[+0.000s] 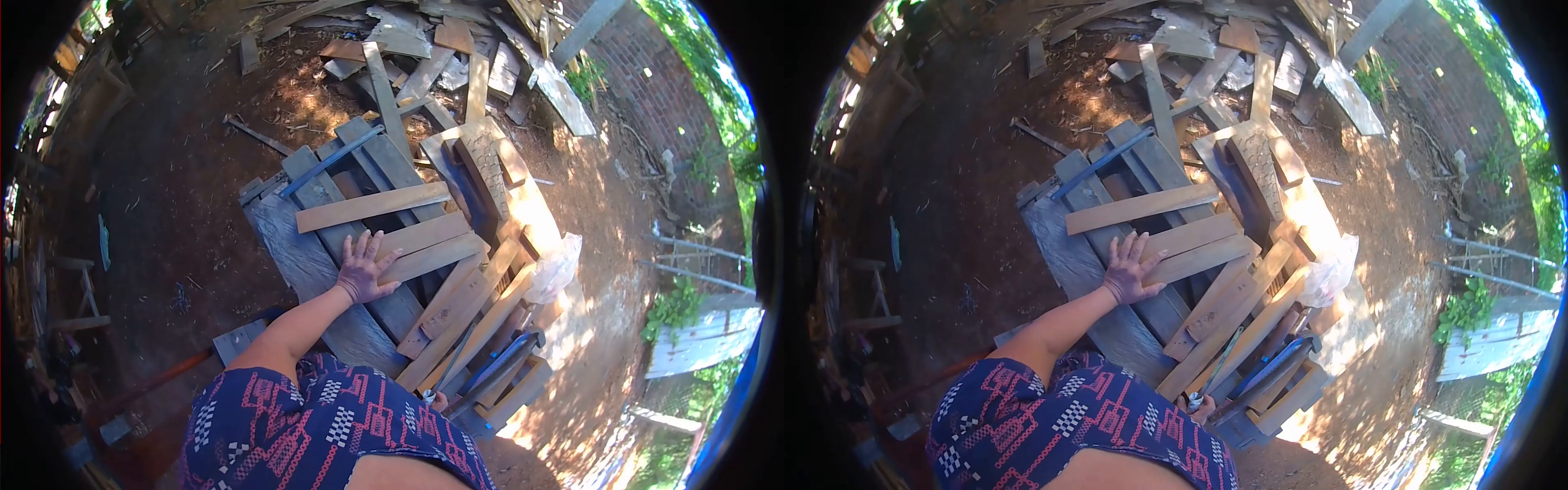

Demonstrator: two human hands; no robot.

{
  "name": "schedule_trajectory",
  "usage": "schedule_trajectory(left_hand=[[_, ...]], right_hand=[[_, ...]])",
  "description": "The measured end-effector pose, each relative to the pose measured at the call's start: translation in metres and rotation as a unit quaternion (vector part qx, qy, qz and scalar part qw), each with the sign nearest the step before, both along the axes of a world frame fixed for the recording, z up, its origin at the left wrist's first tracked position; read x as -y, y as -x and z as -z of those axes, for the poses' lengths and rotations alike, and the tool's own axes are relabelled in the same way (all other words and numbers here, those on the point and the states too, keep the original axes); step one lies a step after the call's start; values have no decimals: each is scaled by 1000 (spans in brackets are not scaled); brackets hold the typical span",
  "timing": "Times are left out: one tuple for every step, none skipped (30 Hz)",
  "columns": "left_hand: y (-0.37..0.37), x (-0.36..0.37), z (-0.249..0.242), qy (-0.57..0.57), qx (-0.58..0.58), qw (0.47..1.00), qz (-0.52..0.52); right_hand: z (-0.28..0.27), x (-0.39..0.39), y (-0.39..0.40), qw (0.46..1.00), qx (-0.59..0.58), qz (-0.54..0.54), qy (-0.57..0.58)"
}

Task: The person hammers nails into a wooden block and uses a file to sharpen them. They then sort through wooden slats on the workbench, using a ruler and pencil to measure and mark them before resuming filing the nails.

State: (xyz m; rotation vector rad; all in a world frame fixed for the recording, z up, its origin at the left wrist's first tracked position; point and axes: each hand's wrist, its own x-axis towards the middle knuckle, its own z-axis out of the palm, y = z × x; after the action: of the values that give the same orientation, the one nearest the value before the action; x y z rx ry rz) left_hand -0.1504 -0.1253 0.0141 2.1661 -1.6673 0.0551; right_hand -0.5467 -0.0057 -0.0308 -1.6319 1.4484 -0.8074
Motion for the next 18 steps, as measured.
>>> schedule_trajectory(left_hand=[[-1, 0, 1, 6, -2, 1000, -6], [-1, -2, 1, 4, -5, 1000, -3], [-1, -1, 1, 3, -10, 1000, 0], [0, -1, 1, 8, -16, 1000, -5], [-1, -2, 0, 5, -18, 1000, -3], [-2, -2, -1, 1, -20, 1000, 1], [-2, -3, -1, 5, -25, 1000, -1], [-2, -4, -1, 3, -32, 999, 0], [-2, -3, -1, 2, -37, 999, 1], [-3, -2, 0, 9, -41, 999, 1], [-4, -3, 0, 6, -42, 999, 0], [-4, -4, 1, 3, -43, 999, 2], [-4, -5, 1, 9, -47, 999, 13], [-5, -6, -1, -1, -52, 999, 6], [-5, -3, -3, -8, -58, 998, 3], [-4, -2, -6, 3, -61, 998, 31], [-5, -2, -10, -8, -62, 998, 23], [-6, -2, -10, -21, -63, 998, 11]], right_hand=[[0, 5, 0, 1000, -3, -14, -7], [-1, 11, 0, 1000, -6, -28, -12], [-1, 16, 1, 999, -11, -42, -18], [-4, 19, 6, 998, -18, -55, -26], [-6, 24, 9, 997, -25, -68, -33], [-8, 27, 13, 995, -33, -80, -41], [-10, 28, 15, 994, -39, -89, -50], [-12, 28, 18, 992, -47, -97, -59], [-14, 30, 19, 991, -53, -104, -66], [-15, 34, 20, 990, -59, -110, -72], [-17, 36, 22, 988, -65, -115, -79], [-21, 37, 24, 987, -72, -117, -87], [-23, 34, 25, 986, -77, -112, -95], [-27, 26, 25, 987, -81, -99, -102], [-45, 27, 17, 991, -25, -72, -107], [-47, 20, 18, 994, -26, -45, -96], [-48, 14, 20, 996, 1, 8, -91], [-48, 9, 20, 994, 30, 56, -87]])
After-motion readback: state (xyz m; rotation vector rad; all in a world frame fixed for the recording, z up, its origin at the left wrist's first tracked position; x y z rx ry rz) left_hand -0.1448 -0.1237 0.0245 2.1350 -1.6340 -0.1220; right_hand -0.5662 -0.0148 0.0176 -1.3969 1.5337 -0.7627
